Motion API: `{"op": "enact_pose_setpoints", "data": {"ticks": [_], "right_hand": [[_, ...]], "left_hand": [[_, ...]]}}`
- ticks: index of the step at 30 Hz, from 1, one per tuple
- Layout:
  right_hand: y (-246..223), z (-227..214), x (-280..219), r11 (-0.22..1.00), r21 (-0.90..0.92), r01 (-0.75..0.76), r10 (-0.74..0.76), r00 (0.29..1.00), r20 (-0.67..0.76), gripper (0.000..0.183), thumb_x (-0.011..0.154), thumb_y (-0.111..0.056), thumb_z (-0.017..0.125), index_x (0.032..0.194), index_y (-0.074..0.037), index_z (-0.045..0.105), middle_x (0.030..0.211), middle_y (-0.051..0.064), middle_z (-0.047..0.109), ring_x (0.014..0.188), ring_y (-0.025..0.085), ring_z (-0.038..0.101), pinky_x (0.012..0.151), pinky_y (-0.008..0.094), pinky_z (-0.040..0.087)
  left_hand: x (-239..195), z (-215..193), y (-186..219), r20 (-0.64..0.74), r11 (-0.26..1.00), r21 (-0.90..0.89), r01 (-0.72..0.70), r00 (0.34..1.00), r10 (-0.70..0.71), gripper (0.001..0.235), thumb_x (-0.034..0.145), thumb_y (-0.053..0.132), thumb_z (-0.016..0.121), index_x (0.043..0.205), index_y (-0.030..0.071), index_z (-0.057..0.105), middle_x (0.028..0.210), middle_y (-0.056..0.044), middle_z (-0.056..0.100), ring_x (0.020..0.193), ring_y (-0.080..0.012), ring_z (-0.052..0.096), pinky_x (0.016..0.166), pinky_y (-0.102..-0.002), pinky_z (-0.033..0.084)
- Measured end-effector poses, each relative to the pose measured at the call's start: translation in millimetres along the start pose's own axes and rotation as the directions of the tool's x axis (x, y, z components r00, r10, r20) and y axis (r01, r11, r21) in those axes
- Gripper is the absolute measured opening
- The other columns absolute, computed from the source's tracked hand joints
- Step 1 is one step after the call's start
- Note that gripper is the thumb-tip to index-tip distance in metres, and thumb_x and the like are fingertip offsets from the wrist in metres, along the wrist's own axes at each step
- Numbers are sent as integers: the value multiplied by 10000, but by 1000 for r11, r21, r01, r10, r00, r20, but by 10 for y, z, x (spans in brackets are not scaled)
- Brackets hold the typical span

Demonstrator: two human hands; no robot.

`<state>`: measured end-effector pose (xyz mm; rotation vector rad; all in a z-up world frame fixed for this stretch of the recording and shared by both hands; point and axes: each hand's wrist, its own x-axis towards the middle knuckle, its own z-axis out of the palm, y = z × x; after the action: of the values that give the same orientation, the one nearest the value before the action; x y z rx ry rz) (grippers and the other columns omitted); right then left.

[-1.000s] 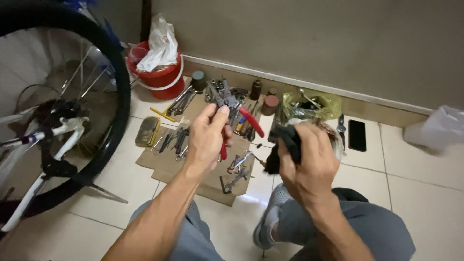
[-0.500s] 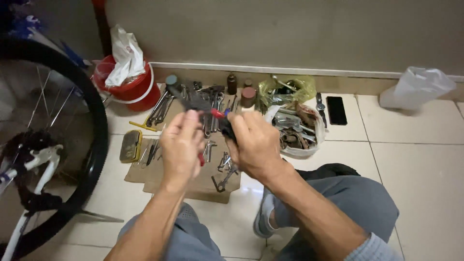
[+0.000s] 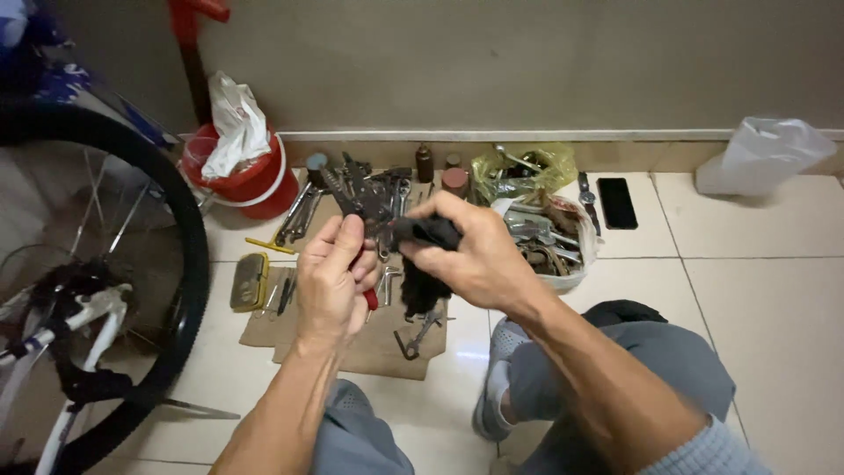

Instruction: The person sits on the floor and wipes various tools with a black cloth. They pick up a screwdriver, a pair of pliers, and a wrench from a cardboard sheet, wipe each one, and place them back down. A bicycle wheel is visible to the left.

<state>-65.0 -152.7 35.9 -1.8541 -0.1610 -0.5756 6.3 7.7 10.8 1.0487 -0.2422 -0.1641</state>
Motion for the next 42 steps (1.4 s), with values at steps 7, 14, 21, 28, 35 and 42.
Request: {"op": "enact_pose_setpoints", "data": {"ticks": [7, 14, 21, 28, 35, 42], "right_hand": [[71, 51, -149, 632, 638, -441, 452, 878, 158, 217, 748, -57, 766, 941, 23, 705, 559, 114, 533, 418, 148, 486, 352, 272, 396], [-140, -87, 180, 652, 572, -498, 477, 855, 202, 194, 732, -76, 787, 892, 2, 710, 588, 85, 615, 427, 161, 604, 381, 262, 450], [-71, 23, -216, 862, -458, -217, 210, 975, -66, 439, 617, -199, 847, 1038, -163, 727, 745, 142, 735, 725, 394, 720, 624, 446, 550], [204, 195, -203, 338, -931, 135, -415, 909, -19, 351, 631, -282, 815, 892, -128, 637, 657, 16, 524, 575, 240, 605, 482, 358, 489], [88, 104, 99, 692, -714, 102, -79, 995, 66, 420, 643, -180, 844, 960, -57, 598, 717, 116, 612, 671, 395, 677, 596, 501, 540], [-78, -28, -40, 899, -65, -433, 436, 899, 47, 298, 662, -153, 826, 934, -88, 724, 701, 157, 667, 680, 288, 646, 622, 367, 527]], "left_hand": [[93, -97, -109, 50, 973, -210, 95, 995, -87, 219, 1043, 220, 588, 884, 71, 615, 684, -10, 470, 439, -20, 340, 334, -118, 260], [15, 48, -104, 71, 967, -184, 178, 983, -167, 197, 1025, 220, 625, 885, 82, 611, 698, -24, 496, 456, -41, 348, 357, -128, 238], [-48, 143, -16, -82, 986, -1, 165, 983, -164, 178, 1028, 208, 619, 987, 39, 658, 696, -13, 489, 449, -21, 321, 357, -126, 260], [-38, 208, -81, -201, 989, 75, 129, 973, -112, 202, 1044, 194, 574, 1023, 19, 673, 697, -5, 452, 443, -10, 311, 352, -133, 250], [-47, 178, -101, -154, 989, 89, 120, 982, -105, 181, 1039, 170, 594, 1026, 16, 687, 687, 11, 439, 414, 5, 301, 336, -136, 266], [0, 90, 69, -122, 995, 13, 96, 988, -94, 210, 1034, 203, 598, 1039, 11, 683, 707, -20, 485, 449, -12, 354, 347, -134, 297]]}}
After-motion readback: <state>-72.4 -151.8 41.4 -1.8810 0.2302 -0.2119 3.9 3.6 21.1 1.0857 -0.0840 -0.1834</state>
